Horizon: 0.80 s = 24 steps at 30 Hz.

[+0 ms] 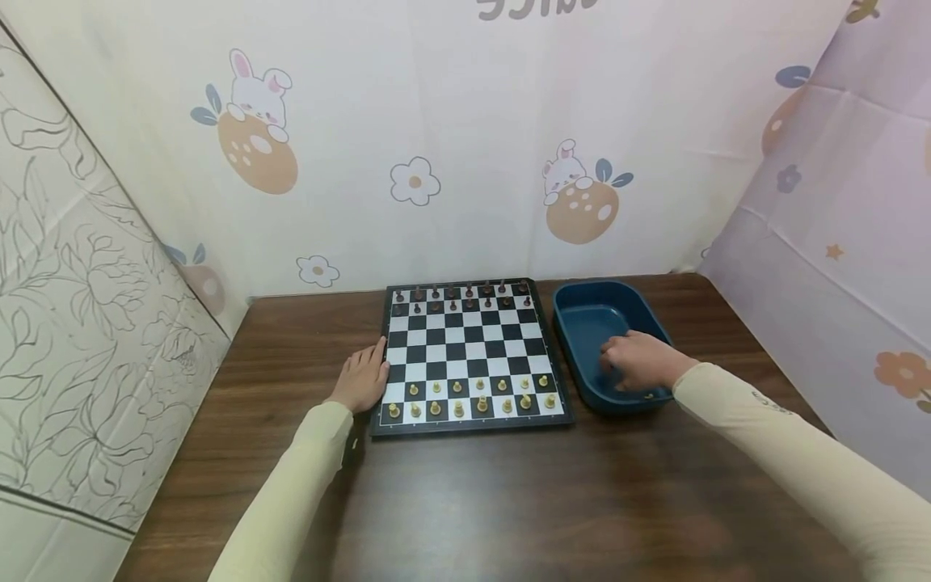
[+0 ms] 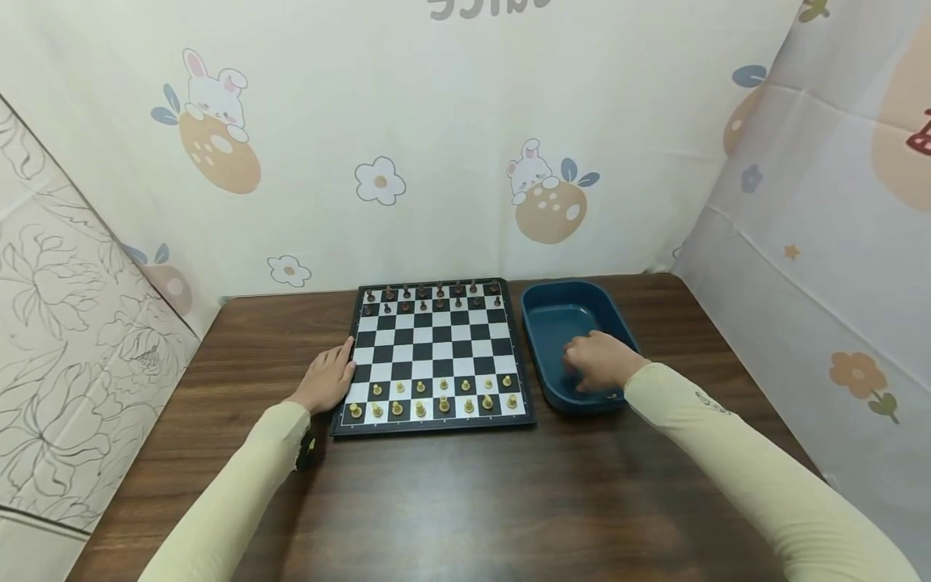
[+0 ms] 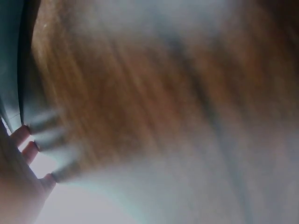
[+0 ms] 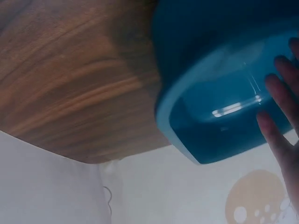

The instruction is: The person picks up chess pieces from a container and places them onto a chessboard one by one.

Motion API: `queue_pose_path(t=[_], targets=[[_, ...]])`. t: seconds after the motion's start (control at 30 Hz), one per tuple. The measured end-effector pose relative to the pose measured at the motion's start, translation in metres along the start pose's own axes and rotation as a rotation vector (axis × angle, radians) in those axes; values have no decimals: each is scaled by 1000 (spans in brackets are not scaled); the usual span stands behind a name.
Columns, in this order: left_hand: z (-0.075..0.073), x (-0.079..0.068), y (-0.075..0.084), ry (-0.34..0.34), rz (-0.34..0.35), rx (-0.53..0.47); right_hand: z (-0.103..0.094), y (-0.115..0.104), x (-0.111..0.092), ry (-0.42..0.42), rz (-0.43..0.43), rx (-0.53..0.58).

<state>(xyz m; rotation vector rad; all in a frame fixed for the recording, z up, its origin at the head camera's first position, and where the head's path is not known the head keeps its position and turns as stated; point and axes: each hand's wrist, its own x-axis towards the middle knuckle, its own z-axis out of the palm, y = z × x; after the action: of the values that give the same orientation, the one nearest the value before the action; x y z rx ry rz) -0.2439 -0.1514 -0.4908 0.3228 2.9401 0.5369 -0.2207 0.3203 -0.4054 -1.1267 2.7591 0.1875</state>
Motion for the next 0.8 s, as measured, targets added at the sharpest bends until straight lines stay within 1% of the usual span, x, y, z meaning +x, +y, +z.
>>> queue_pose_path(t=[0.2,0.3,0.47,0.6,0.8], targets=[[-2,0,1,-1,-10,-4,1,-2,-1,-108,51,111],[-2,1,1,2,-8,-1,2,-3,0,-146,74,138],[1,2,-1,7,-6,-2,5,-3,0,-192,87,136],[3,2,-2,5,-11,-3,8,-1,-1,-207,71,131],[2,1,-2,9,-12,-8,10,5,-5,-237,80,134]])
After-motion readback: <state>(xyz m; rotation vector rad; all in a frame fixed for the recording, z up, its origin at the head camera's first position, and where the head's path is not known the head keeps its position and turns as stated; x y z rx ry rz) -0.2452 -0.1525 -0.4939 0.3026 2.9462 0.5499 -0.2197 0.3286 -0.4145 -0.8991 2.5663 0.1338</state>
